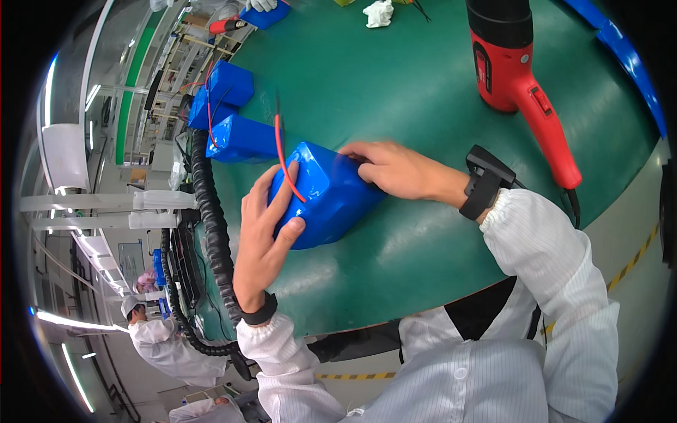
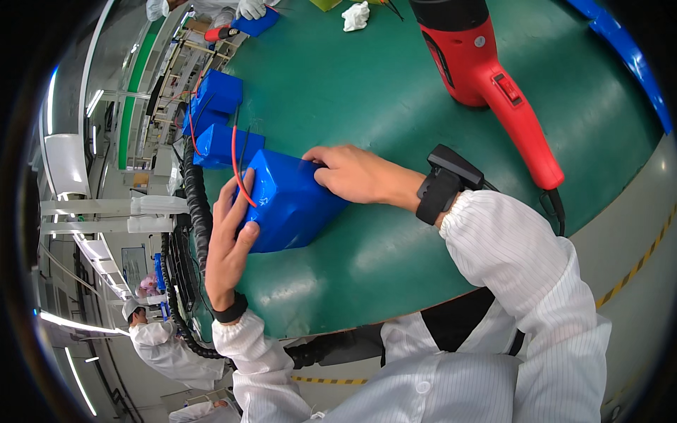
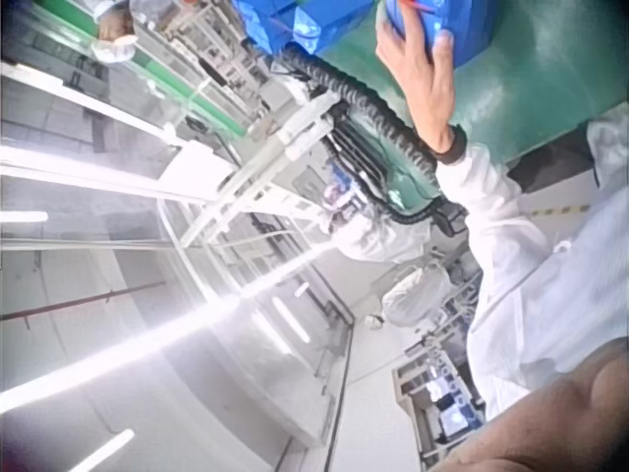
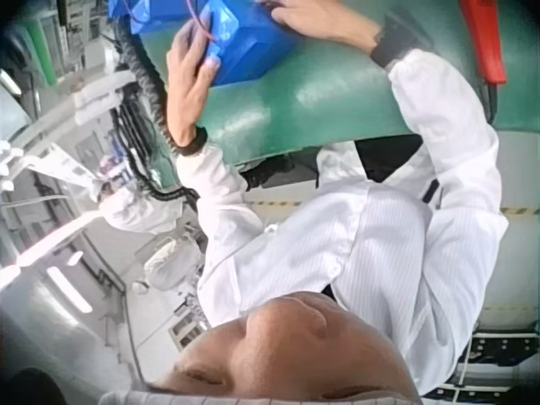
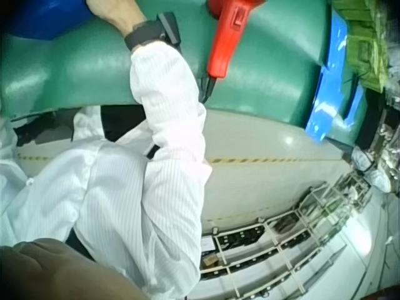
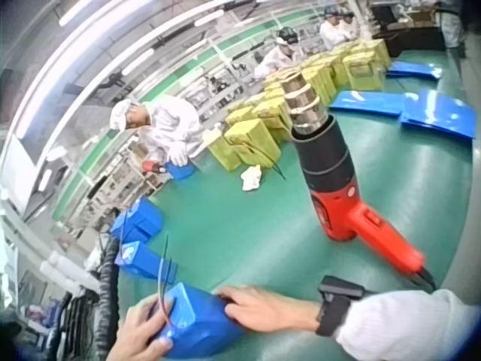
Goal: The worker is applying heat to blue shrink-wrapped battery packs using a heat gun and organizing them on an assembly line.
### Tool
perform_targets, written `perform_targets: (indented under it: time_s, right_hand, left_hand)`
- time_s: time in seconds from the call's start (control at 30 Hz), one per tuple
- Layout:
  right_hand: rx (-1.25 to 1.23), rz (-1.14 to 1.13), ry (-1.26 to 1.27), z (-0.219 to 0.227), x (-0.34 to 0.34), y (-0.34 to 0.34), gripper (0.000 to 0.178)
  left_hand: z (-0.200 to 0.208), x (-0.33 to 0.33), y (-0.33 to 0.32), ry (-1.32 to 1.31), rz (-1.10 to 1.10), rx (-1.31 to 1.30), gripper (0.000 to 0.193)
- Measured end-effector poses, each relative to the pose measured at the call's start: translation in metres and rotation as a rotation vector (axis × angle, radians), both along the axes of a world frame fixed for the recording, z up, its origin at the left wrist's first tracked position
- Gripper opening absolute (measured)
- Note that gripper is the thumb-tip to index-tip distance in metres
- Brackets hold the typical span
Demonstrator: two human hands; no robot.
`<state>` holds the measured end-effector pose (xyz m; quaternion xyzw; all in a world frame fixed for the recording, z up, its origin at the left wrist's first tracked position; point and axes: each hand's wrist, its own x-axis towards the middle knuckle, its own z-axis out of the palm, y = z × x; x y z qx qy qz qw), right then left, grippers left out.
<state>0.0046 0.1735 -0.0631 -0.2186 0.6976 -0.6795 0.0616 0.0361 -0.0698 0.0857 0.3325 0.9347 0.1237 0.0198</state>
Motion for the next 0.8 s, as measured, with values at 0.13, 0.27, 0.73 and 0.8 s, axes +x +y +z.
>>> perform_targets:
  time_s: [0.13, 0.27, 0.73, 0.8]
  right_hand:
    - [0.01, -0.042, 0.02, -0.004, 0.002, -0.004, 0.045]
    - [0.159, -0.176, 0.141, 0.003, 0.01, -0.001, 0.036]
    - [0.225, 0.033, 0.172, 0.014, 0.021, -0.011, 0.028]
    - [0.168, -0.089, 0.305, 0.0, 0.021, -0.016, 0.036]
  left_hand:
    - [-0.017, -0.001, -0.002, 0.231, -0.013, 0.178, 0.096]
    - [-0.023, 0.004, -0.02, 0.471, 0.092, 0.176, 0.111]
    - [-0.069, 0.064, -0.047, -0.143, 0.398, 1.256, 0.089]
    - [-0.086, 0.074, -0.024, -0.045, 0.383, 1.172, 0.102]
